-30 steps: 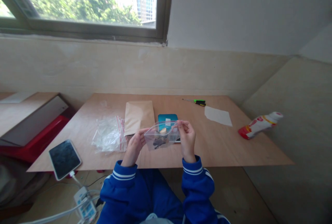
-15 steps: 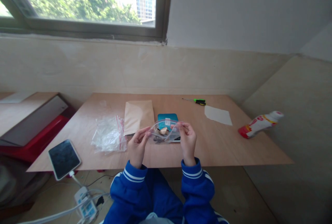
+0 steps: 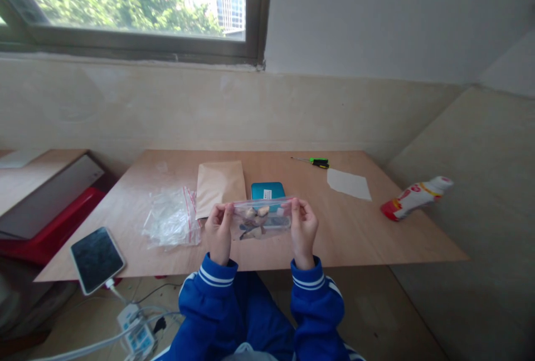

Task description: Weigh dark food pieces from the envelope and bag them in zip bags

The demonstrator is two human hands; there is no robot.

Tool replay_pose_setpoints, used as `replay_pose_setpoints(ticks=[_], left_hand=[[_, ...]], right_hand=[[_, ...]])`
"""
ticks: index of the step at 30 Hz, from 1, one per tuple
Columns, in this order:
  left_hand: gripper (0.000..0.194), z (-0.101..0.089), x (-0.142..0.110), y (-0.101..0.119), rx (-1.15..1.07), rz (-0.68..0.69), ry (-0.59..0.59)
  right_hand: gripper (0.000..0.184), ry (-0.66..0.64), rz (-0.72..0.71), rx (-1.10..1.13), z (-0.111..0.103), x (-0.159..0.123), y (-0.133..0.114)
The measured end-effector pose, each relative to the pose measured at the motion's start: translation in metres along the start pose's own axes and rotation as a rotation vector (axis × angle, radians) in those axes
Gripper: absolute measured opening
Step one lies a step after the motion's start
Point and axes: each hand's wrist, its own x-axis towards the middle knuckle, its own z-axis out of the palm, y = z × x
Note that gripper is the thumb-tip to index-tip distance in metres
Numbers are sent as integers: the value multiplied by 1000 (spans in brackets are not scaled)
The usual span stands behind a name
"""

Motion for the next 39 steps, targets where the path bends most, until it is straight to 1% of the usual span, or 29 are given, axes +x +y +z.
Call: replay_pose_setpoints(ticks=[6, 9, 11, 14, 18, 20, 22, 24, 26, 28, 30, 33, 39], left_hand=[[33, 3, -1, 2, 63, 33, -16], [33, 4, -1, 4, 126, 68, 14], [34, 6, -2, 6, 175, 106, 38], [35, 7, -3, 9, 201, 143, 28], [35, 9, -4, 11, 113, 98, -13], [36, 10, -3, 12, 78, 81, -17], [38, 10, -3, 12, 61, 80, -40], [38, 9, -2, 12, 44, 75, -96], [37, 7, -2, 10, 27, 52, -164], [32, 5, -4, 6, 12, 18, -205], [27, 3, -5, 4, -3, -9, -198], [24, 0, -6, 3, -4, -17, -148], [24, -6, -5, 12, 34, 23, -95]], right_hand=[[29, 74, -66, -26, 1, -8, 1], [27, 122, -96, -15, 3, -11, -1], [26, 129, -100, -2, 4, -12, -3], [26, 66, -103, 10, 3, -11, -3], [26, -90, -114, 2, -1, -11, -3], [25, -118, -121, -15, -3, -11, -4], [25, -106, -122, -34, -5, -12, -5], [26, -84, -110, -52, -7, -12, -6], [26, -65, -89, -60, -8, -11, -6], [26, -56, -72, -61, -9, -11, -6], [27, -61, -63, -60, -9, -11, -6], [26, -63, -71, -64, -8, -12, -5], [22, -73, -126, -59, -5, -14, -7]])
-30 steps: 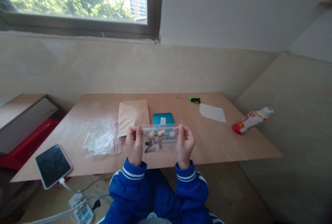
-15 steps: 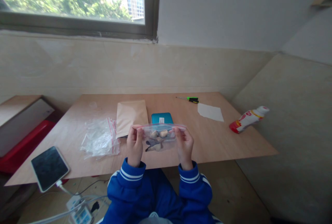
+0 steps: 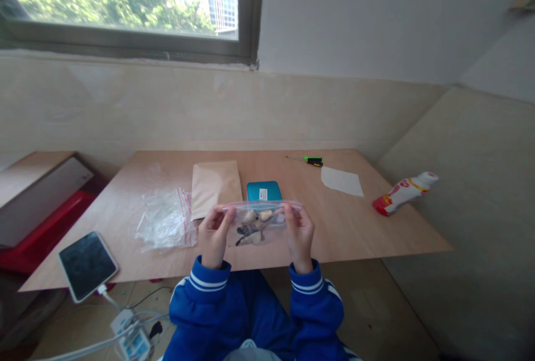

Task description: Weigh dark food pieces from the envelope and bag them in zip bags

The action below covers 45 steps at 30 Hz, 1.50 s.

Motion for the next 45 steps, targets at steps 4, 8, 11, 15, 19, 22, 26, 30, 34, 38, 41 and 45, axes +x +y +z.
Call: replay_pose_setpoints(ticks=[4, 8, 11, 15, 19, 22, 26, 30, 34, 38, 41, 45], left_hand=[[22, -4, 0, 8, 17, 30, -3], [19, -4, -2, 15, 30, 51, 9], [20, -4, -3, 18, 27, 54, 59], [24, -4, -2, 22, 39, 51, 54], [25, -4, -2, 25, 23, 55, 4], [25, -5, -3, 26, 9, 47, -40], [28, -2, -5, 23, -12, 23, -121], [28, 2, -5, 21, 4, -15, -140], [27, 0, -3, 22, 37, -21, -122], [22, -6, -1, 22, 100, 31, -192], [18, -10, -1, 21, 144, 76, -219], [17, -10, -1, 23, 186, 107, -238]], right_hand=[[20, -5, -5, -3, 1, -2, -5], [20, 11, -18, -6, 1, -3, -10], [21, 13, -6, 10, 3, -4, -13], [22, -53, -13, 42, 6, -5, -15], [16, -140, -40, 60, 6, -6, -18], [14, -112, -54, 57, 5, -6, -17], [12, -55, -65, 53, 4, -6, -16], [13, -120, -56, 40, 2, -6, -18], [15, -283, -52, -34, -7, -1, -21], [12, -389, -186, -177, -18, 5, -24], [12, -398, -270, -277, -21, 8, -25], [13, -370, -328, -359, -20, 8, -24]])
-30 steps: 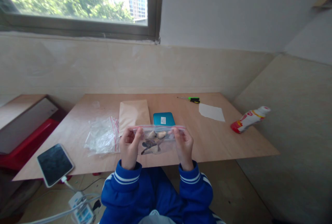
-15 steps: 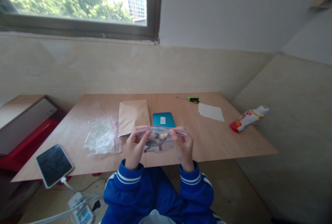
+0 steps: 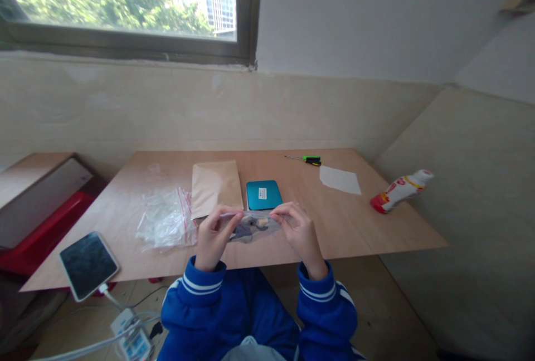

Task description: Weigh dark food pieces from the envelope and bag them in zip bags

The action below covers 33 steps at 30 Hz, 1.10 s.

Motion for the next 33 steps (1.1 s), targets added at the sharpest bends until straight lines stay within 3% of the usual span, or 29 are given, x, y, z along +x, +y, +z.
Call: replay_pose_setpoints(ticks=[5, 10, 13, 17, 26, 33], left_hand=[[15, 0, 0, 3, 29, 53, 4], [16, 0, -1, -2, 53, 9, 28], [17, 1, -3, -5, 19, -24, 0], [18, 3, -3, -5, 9, -36, -39], [16, 1, -3, -1, -9, 43, -134], [17, 5, -4, -8, -109, -37, 38]], right_hand=[[17, 71, -33, -166, 7, -1, -1], [15, 54, -31, -250, 10, -1, -6], [5, -31, -49, -258, 10, 0, -12], [9, -94, -102, -231, 11, 1, -18], [13, 18, -131, -142, 12, 1, -16], [5, -48, -92, -99, 13, 1, -22]])
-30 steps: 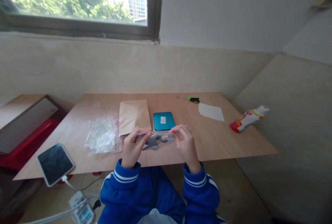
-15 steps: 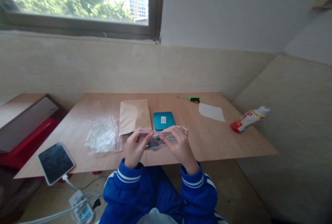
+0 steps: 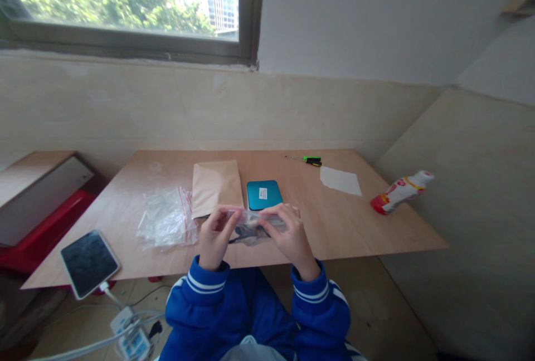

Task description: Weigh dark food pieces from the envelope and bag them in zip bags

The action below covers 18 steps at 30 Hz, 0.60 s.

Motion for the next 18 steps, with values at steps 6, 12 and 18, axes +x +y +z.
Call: replay_pose_setpoints(ticks=[6, 12, 18], left_hand=[[16, 6, -4, -2, -65, 10, -10], [13, 4, -5, -4, 33, 72, -46], [10, 6, -5, -1, 151, 190, -38]], right_hand=[[8, 73, -32, 26, 6, 1, -6], [12, 136, -47, -23, 6, 0, -4], [17, 158, -49, -63, 12, -3, -1]])
